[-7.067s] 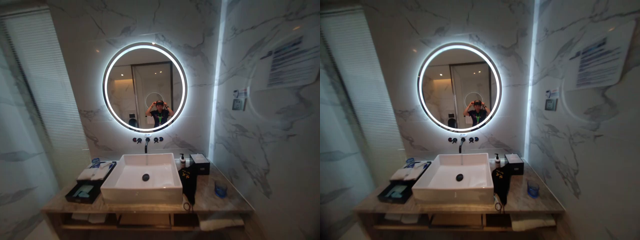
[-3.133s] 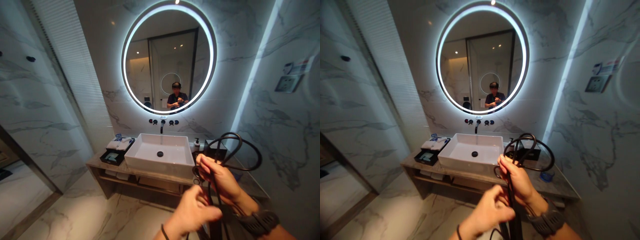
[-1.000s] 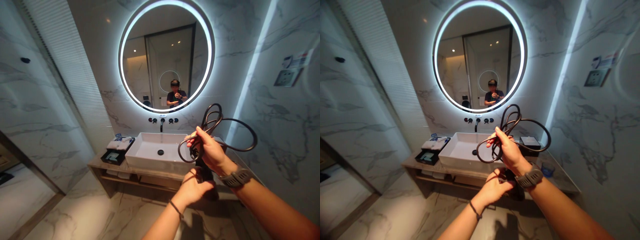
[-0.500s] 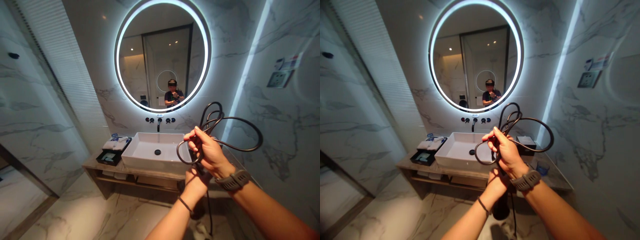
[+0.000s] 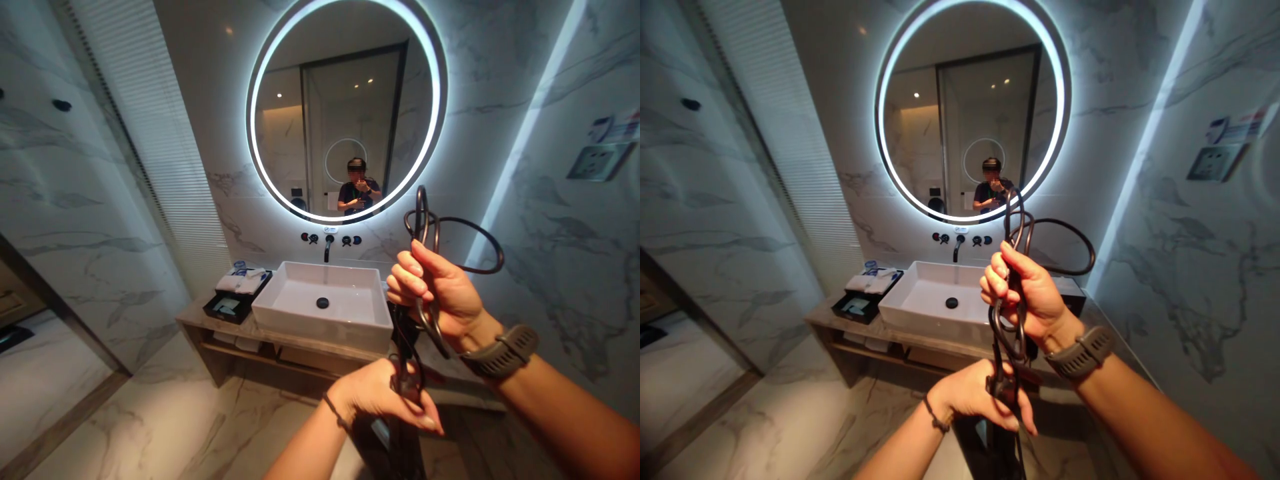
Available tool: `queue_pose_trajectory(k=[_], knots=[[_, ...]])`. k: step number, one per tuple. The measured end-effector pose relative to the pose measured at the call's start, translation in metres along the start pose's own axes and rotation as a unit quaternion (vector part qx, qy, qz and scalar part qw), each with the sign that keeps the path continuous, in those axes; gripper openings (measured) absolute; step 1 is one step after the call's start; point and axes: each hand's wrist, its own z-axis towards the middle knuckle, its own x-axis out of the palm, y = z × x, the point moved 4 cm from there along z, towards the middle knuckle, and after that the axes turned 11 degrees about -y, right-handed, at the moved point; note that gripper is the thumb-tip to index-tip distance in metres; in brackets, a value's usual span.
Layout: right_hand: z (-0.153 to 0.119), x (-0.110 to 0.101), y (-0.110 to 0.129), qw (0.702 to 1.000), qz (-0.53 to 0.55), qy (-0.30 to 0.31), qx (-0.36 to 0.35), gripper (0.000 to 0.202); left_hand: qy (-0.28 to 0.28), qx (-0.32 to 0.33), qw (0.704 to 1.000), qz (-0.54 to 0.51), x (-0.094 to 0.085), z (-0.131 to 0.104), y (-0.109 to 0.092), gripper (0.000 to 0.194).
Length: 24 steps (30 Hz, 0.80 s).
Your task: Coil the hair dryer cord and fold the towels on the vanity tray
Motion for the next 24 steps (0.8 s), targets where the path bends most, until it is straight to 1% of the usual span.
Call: queue_pose_trajectory(k=[1, 2, 3, 4, 5, 6, 8, 10, 12, 13, 15, 17, 18, 20, 22, 23, 24], knots=[[0.0, -0.001, 0.001, 1.0, 0.013, -0.005, -0.005, 0.038, -0.033, 0.009, 0.998, -0.054, -0.001, 0.0, 0.005, 0.06], [-0.001, 0.0, 0.001, 1.0, 0.025, 0.0, -0.004, 0.039, -0.062, 0.012, 0.99, -0.125, -0.003, 0.0, 0.011, 0.067], [-0.004, 0.003, 0.0, 0.999, 0.033, 0.015, 0.003, 0.039, -0.085, 0.0, 0.979, -0.187, -0.006, 0.001, 0.02, 0.075], [-0.009, 0.008, 0.0, 0.999, 0.033, 0.037, 0.016, 0.038, -0.106, -0.02, 0.969, -0.221, -0.009, 0.002, 0.028, 0.079], [-0.014, 0.013, -0.002, 0.997, 0.025, 0.06, 0.03, 0.038, -0.124, -0.042, 0.966, -0.222, -0.012, 0.002, 0.034, 0.078], [-0.02, 0.018, -0.003, 0.996, 0.012, 0.079, 0.043, 0.037, -0.142, -0.055, 0.968, -0.201, -0.017, 0.001, 0.038, 0.074], [-0.03, 0.023, -0.005, 0.994, -0.021, 0.094, 0.059, 0.036, -0.174, -0.051, 0.977, -0.116, -0.029, -0.004, 0.034, 0.062], [-0.037, 0.021, -0.005, 0.994, -0.052, 0.074, 0.059, 0.034, -0.192, -0.023, 0.981, -0.005, -0.044, -0.013, 0.019, 0.063], [-0.039, 0.012, -0.006, 0.994, -0.072, 0.04, 0.065, 0.031, -0.21, -0.001, 0.972, 0.107, -0.06, -0.026, 0.0, 0.063], [-0.039, 0.007, -0.007, 0.995, -0.076, 0.024, 0.067, 0.03, -0.213, 0.006, 0.965, 0.154, -0.067, -0.031, -0.01, 0.061], [-0.037, -0.004, -0.008, 0.995, -0.068, -0.006, 0.066, 0.027, -0.207, 0.014, 0.954, 0.217, -0.078, -0.041, -0.028, 0.051], [-0.033, -0.014, -0.009, 0.995, -0.06, -0.042, 0.063, 0.024, -0.197, 0.016, 0.946, 0.256, -0.083, -0.047, -0.043, 0.04], [-0.031, -0.019, -0.009, 0.993, -0.062, -0.072, 0.067, 0.023, -0.2, 0.017, 0.94, 0.274, -0.086, -0.049, -0.05, 0.036], [-0.028, -0.031, -0.012, 0.982, -0.074, -0.151, 0.091, 0.025, -0.215, 0.009, 0.923, 0.319, -0.09, -0.056, -0.063, 0.032], [-0.027, -0.042, -0.017, 0.963, -0.072, -0.232, 0.119, 0.023, -0.211, -0.009, 0.897, 0.388, -0.092, -0.066, -0.076, 0.027], [-0.027, -0.047, -0.021, 0.956, -0.068, -0.254, 0.129, 0.023, -0.206, -0.023, 0.882, 0.424, -0.094, -0.073, -0.082, 0.022], [-0.027, -0.05, -0.025, 0.954, -0.066, -0.259, 0.138, 0.025, -0.208, -0.04, 0.867, 0.45, -0.095, -0.081, -0.089, 0.019]])
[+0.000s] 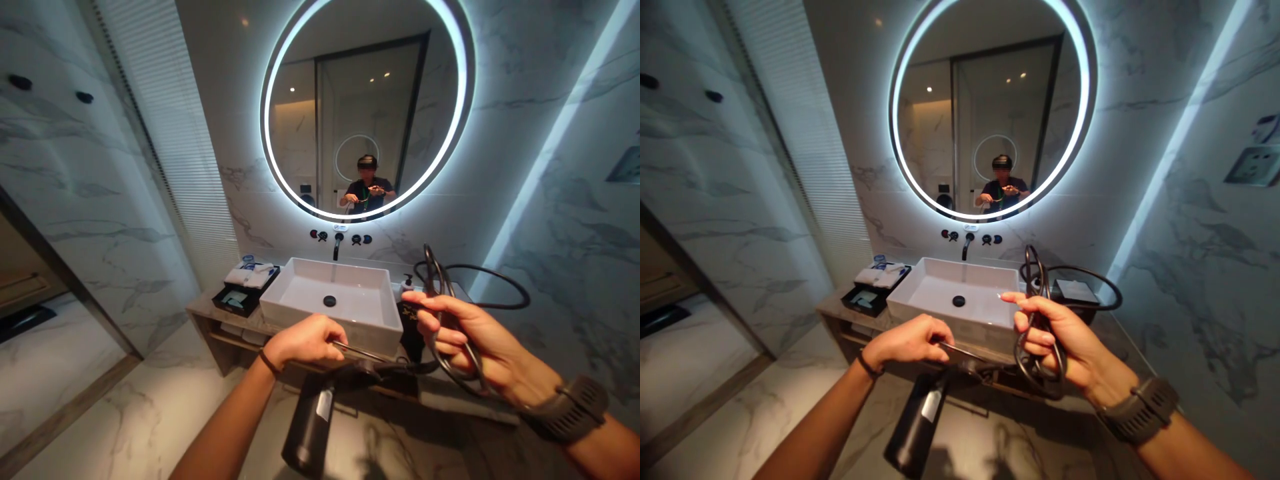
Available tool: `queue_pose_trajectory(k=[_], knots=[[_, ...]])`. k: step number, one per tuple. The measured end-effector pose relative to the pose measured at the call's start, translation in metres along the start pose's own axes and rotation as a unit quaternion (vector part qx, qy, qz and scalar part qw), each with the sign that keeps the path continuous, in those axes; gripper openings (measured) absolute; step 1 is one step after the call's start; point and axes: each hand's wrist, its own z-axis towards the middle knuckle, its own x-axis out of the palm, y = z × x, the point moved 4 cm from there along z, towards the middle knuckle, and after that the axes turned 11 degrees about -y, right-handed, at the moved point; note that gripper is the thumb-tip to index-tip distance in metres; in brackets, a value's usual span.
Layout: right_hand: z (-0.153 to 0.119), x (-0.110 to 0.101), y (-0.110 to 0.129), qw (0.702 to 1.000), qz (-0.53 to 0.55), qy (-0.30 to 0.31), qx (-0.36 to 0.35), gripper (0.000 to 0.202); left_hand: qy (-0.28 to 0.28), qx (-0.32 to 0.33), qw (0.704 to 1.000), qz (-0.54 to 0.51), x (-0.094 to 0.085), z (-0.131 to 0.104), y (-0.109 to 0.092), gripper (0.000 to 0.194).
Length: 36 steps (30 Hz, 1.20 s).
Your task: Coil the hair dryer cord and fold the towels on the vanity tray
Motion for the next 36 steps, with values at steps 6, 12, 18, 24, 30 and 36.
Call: queue_pose_trajectory(k=[6, 12, 18, 24, 30, 36], knots=[[0.017, 0.002, -0.041, 0.994, -0.081, 0.059, 0.039, 0.047, -0.109, -0.018, 0.991, -0.07, -0.04, -0.031, -0.027, 0.028], [0.025, 0.012, -0.07, 0.94, -0.32, 0.116, -0.028, 0.036, -0.211, -0.012, 0.889, -0.407, -0.008, -0.003, -0.06, 0.034], [0.024, 0.003, -0.06, 0.9, -0.394, 0.11, -0.151, 0.03, -0.238, -0.019, 0.725, -0.646, 0.031, 0.021, -0.081, 0.043], [0.017, -0.001, -0.067, 0.945, -0.277, 0.122, -0.12, 0.043, -0.37, 0.004, 0.708, -0.602, 0.038, 0.039, -0.08, 0.038], [0.015, 0.018, -0.073, 0.979, -0.125, 0.118, -0.113, 0.041, -0.461, 0.042, 0.747, -0.478, 0.026, 0.05, -0.08, 0.019], [0.022, 0.004, -0.069, 0.996, -0.021, 0.006, -0.081, 0.038, -0.353, -0.077, 0.861, -0.359, 0.05, -0.002, -0.006, 0.048]])
